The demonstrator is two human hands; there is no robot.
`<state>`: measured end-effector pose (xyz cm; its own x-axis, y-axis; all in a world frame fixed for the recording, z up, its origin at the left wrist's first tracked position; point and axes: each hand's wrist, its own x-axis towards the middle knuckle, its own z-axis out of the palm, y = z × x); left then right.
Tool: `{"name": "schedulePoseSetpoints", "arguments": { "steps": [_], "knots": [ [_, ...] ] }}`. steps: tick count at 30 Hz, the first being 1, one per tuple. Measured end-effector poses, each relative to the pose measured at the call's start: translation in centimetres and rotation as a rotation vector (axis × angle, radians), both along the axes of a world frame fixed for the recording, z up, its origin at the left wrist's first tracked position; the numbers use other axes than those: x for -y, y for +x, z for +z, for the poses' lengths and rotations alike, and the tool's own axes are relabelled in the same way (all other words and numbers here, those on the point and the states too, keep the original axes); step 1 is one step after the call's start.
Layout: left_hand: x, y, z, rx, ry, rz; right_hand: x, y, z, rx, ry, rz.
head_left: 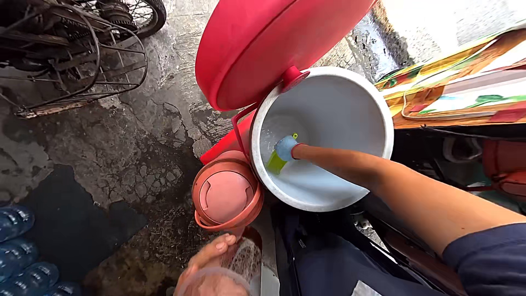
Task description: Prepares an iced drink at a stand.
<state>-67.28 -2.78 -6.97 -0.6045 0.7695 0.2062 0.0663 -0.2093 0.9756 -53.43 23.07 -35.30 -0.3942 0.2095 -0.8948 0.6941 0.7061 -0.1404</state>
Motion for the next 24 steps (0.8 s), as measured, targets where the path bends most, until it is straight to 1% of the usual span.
{"name": "schedulePoseSetpoints", "arguments": {
  "steps": [3, 5, 7, 9, 12, 14, 18, 22, 24],
  "knots": [
    [-1.7, -0.1, -0.3, -0.031, 0.078, -0.032, 0.4, 0.1, 9.5, -0.011, 0.008, 0.071],
    [-3.0, 0.4, -0.5, -0.077, 0.091, -0.008, 1.1, 1.0, 15.1, -0.031, 0.025, 0.127],
    [-4.1, 1.1, -0.7, -0.086, 0.101, -0.013, 1.6, 1.9, 19.1, -0.040, 0.050, 0.179],
    [-5.3, 1.7, -1.3, -0.056, 0.095, -0.012, 2.0, 2.5, 21.6, -0.045, 0.068, 0.213],
    [-8.2, 2.3, -1.7, -0.035, 0.087, -0.061, 2.9, 2.8, 23.2, -0.050, 0.086, 0.218],
    [-9.8, 2.7, -2.0, -0.049, 0.056, -0.106, 3.6, 3.0, 23.4, -0.062, 0.105, 0.191],
    [-11.5, 3.4, -3.2, -0.005, -0.011, -0.177, 4.0, 3.2, 23.4, -0.074, 0.113, 0.170],
    [-12.8, 3.8, -4.7, -0.042, -0.072, -0.209, 3.1, 3.2, 23.5, -0.080, 0.093, 0.185],
    [-13.2, 4.0, -5.9, -0.083, -0.113, -0.200, 1.3, 3.2, 22.3, -0.103, 0.074, 0.211]
  ]
}}
